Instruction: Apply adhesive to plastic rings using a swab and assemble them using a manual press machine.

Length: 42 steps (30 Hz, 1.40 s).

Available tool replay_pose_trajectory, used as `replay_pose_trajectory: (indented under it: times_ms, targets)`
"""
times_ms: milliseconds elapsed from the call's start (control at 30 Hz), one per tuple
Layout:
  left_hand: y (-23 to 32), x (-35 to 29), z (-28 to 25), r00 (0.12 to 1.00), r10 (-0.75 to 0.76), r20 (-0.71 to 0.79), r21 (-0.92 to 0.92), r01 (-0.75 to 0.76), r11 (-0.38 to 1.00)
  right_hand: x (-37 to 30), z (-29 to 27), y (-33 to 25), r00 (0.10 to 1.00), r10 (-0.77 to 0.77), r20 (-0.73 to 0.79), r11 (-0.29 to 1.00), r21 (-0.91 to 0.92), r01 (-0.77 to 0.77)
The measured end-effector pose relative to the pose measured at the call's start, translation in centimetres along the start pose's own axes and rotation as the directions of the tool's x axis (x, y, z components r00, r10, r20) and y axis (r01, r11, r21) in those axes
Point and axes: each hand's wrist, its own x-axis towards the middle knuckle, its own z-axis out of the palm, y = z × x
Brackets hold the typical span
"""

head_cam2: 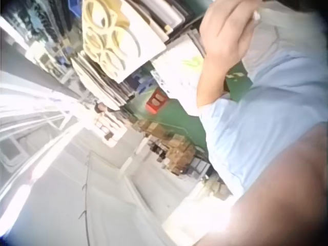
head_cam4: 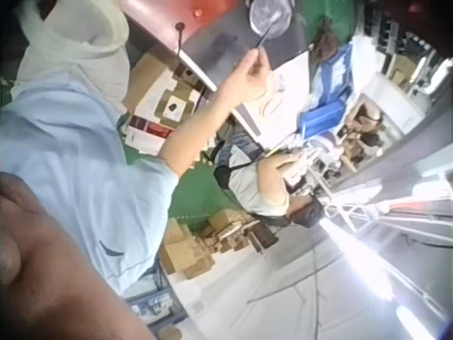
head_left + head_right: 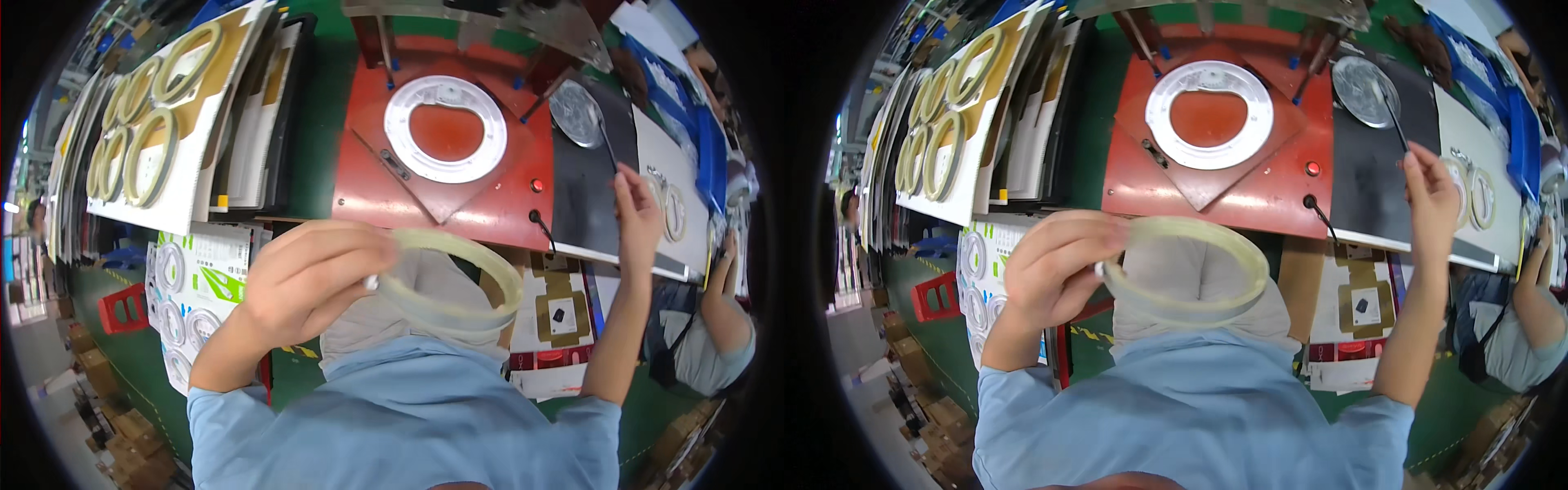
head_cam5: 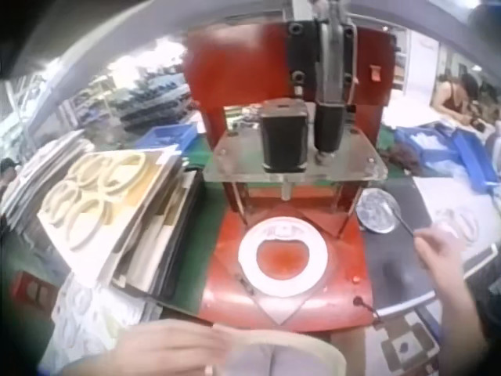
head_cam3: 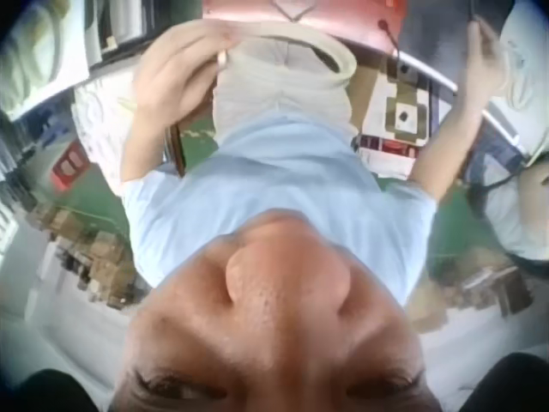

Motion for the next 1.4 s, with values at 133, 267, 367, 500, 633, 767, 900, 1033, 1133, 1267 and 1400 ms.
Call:
replay_pose_trajectory:
  times_ms: [133,267,367,500,633,767,900,1033,1133,1267,1400]
  targets:
    - [0.2,0.3,1.0,0.959,-0.281,-0.019,-0.241,0.268,0.933,1.6,2.2,5.7,0.966,-0.174,-0.193,0.966,-0.222,0.13]
    - [-0.4,-0.1,2.1,0.927,-0.364,-0.085,-0.382,0.307,0.872,1.9,3.2,5.7,0.941,-0.303,-0.151,0.857,-0.474,0.2]
    - [-0.5,-0.9,2.0,0.901,-0.423,-0.095,-0.355,0.366,0.86,2.0,3.6,5.5,0.927,-0.35,-0.133,0.834,-0.495,0.244]
    - [-0.8,-1.1,2.8,0.87,-0.474,-0.139,-0.386,0.393,0.835,0.2,3.2,1.0,0.862,-0.481,-0.159,0.788,-0.508,0.346]
    - [-1.2,1.3,5.6,0.77,-0.625,-0.127,-0.616,0.433,0.658,-4.5,4.0,-5.1,0.787,-0.548,-0.284,0.836,-0.224,0.501]
    - [-1.1,2.0,6.6,0.66,-0.728,-0.188,-0.573,0.528,0.627,-9.2,9.8,-13.2,0.666,-0.71,0.228,0.644,-0.172,0.745]
    - [-2.2,3.2,8.1,0.605,-0.747,-0.274,-0.683,0.425,0.594,-8.5,13.8,-14.9,0.613,-0.71,0.346,0.616,-0.117,0.779]
    - [-2.8,5.2,8.2,0.562,-0.789,-0.249,-0.746,0.408,0.526,-7.0,14.7,-15.4,0.616,-0.716,0.329,0.593,-0.18,0.785]
    - [-3.8,6.2,8.6,0.571,-0.764,-0.3,-0.697,0.415,0.585,-6.1,14.6,-16.2,0.632,-0.7,0.333,0.595,-0.22,0.774]
    - [-5.3,7.0,9.1,0.571,-0.737,-0.362,-0.579,0.483,0.657,-3.8,15.1,-16.2,0.666,-0.647,0.371,0.624,-0.244,0.742]
    - [-5.3,7.4,8.8,0.567,-0.749,-0.342,-0.493,0.571,0.657,-1.7,14.5,-16.4,0.708,-0.518,0.481,0.706,-0.227,0.671]
